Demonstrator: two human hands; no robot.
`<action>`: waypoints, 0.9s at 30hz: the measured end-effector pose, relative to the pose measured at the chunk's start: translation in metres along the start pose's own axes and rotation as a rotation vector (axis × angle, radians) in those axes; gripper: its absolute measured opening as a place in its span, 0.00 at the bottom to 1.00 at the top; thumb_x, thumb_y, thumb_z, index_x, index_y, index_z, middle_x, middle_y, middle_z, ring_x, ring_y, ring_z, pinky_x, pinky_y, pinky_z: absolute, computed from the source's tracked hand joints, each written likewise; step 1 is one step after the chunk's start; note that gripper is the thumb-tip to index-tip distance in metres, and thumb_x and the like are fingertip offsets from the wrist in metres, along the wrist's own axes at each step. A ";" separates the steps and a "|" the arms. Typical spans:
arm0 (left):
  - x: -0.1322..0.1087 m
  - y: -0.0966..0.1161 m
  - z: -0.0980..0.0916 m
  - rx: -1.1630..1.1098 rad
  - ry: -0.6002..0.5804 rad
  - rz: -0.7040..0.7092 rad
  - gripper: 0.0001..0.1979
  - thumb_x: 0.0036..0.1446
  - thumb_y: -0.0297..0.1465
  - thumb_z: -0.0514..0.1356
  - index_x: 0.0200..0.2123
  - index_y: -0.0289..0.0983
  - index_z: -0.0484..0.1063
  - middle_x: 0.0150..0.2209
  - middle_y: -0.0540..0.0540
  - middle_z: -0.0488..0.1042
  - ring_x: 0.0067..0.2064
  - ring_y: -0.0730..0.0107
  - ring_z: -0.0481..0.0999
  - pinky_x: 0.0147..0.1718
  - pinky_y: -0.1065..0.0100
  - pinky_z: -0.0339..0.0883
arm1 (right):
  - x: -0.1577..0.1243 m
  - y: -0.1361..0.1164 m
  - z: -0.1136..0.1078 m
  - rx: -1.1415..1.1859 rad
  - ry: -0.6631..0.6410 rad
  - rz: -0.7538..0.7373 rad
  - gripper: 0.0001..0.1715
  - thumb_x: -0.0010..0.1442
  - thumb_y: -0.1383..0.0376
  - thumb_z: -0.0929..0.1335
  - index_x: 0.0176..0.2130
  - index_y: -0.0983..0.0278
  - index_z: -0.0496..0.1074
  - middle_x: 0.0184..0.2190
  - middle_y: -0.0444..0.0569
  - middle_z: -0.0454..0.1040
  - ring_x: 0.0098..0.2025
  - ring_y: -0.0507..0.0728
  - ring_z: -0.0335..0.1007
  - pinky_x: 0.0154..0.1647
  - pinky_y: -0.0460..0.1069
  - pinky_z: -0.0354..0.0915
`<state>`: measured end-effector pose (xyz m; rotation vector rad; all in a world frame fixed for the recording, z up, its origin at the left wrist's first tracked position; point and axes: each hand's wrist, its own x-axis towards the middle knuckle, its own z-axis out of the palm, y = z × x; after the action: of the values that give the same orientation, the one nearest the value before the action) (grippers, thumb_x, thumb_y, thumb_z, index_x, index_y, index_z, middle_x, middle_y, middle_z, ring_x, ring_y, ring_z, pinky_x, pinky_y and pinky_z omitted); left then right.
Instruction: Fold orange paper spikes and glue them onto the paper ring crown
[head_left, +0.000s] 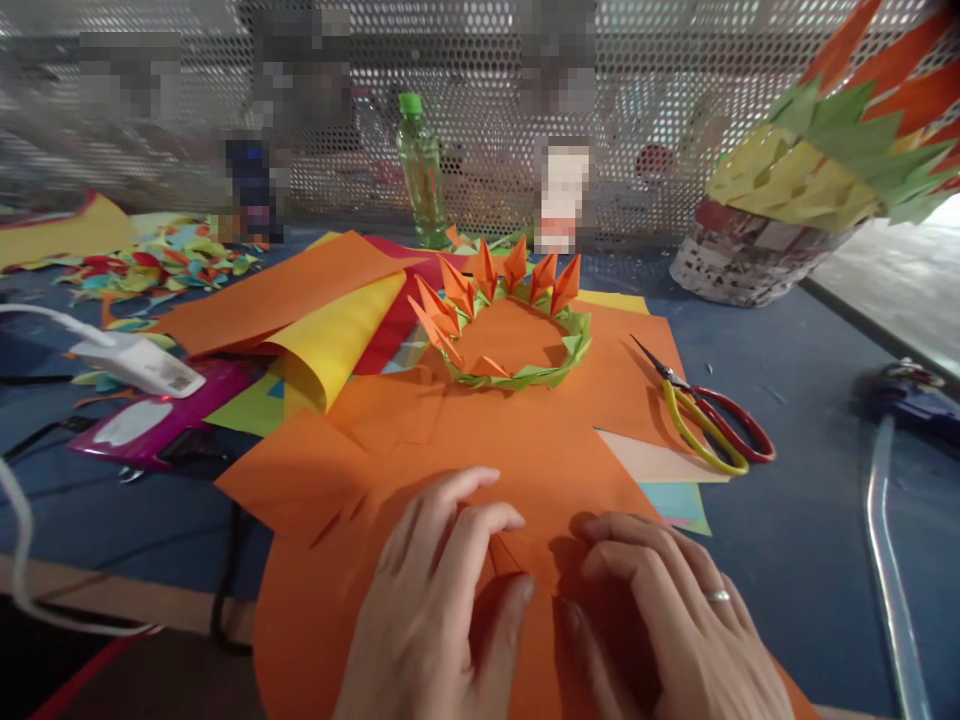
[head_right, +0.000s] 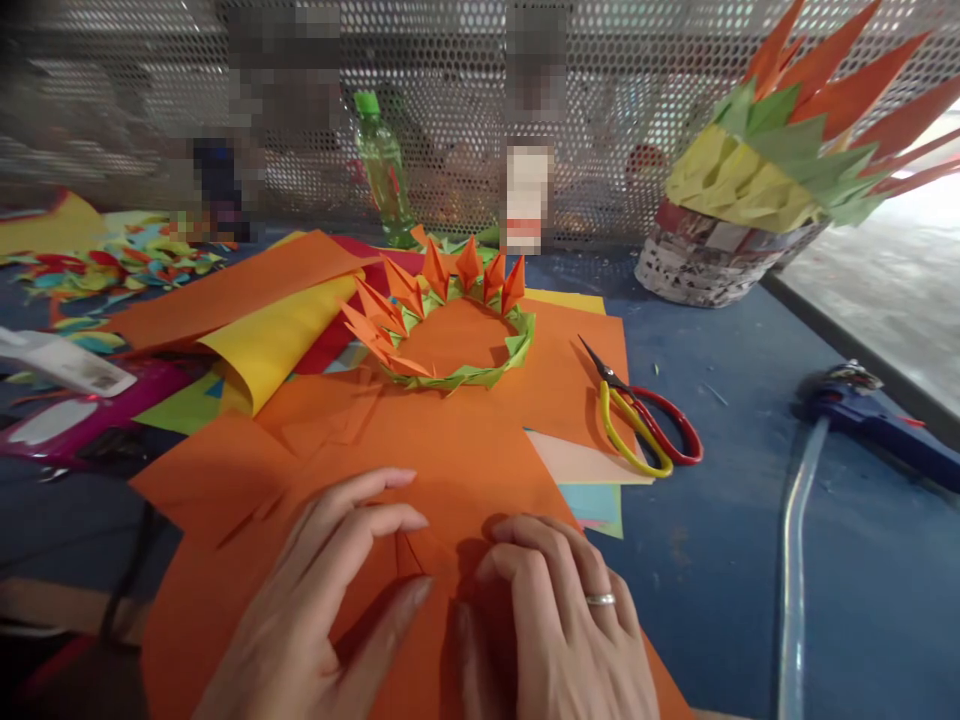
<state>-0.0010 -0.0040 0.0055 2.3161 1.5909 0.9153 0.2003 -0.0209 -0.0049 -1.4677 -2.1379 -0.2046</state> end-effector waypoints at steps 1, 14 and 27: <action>0.000 0.000 0.000 0.013 -0.011 -0.002 0.12 0.66 0.27 0.55 0.52 0.44 0.65 0.61 0.44 0.67 0.61 0.62 0.68 0.55 0.62 0.66 | 0.000 0.001 0.000 0.002 0.001 -0.006 0.09 0.61 0.62 0.68 0.43 0.56 0.67 0.47 0.45 0.79 0.50 0.54 0.75 0.41 0.48 0.67; 0.000 0.003 0.005 0.012 -0.011 -0.007 0.16 0.67 0.26 0.52 0.56 0.44 0.65 0.62 0.43 0.68 0.60 0.56 0.69 0.56 0.56 0.63 | 0.000 0.003 -0.001 0.039 0.002 -0.027 0.09 0.61 0.65 0.66 0.44 0.57 0.67 0.48 0.47 0.78 0.50 0.55 0.74 0.44 0.48 0.66; -0.012 0.004 0.010 0.081 0.262 0.084 0.11 0.64 0.24 0.59 0.48 0.40 0.71 0.47 0.43 0.74 0.48 0.57 0.71 0.50 0.57 0.60 | -0.002 -0.001 -0.002 0.093 0.011 -0.074 0.13 0.64 0.68 0.66 0.49 0.59 0.67 0.49 0.45 0.79 0.52 0.53 0.74 0.46 0.47 0.66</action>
<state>0.0053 -0.0145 -0.0048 2.4162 1.6649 1.2405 0.2000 -0.0234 -0.0040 -1.3334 -2.1650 -0.1370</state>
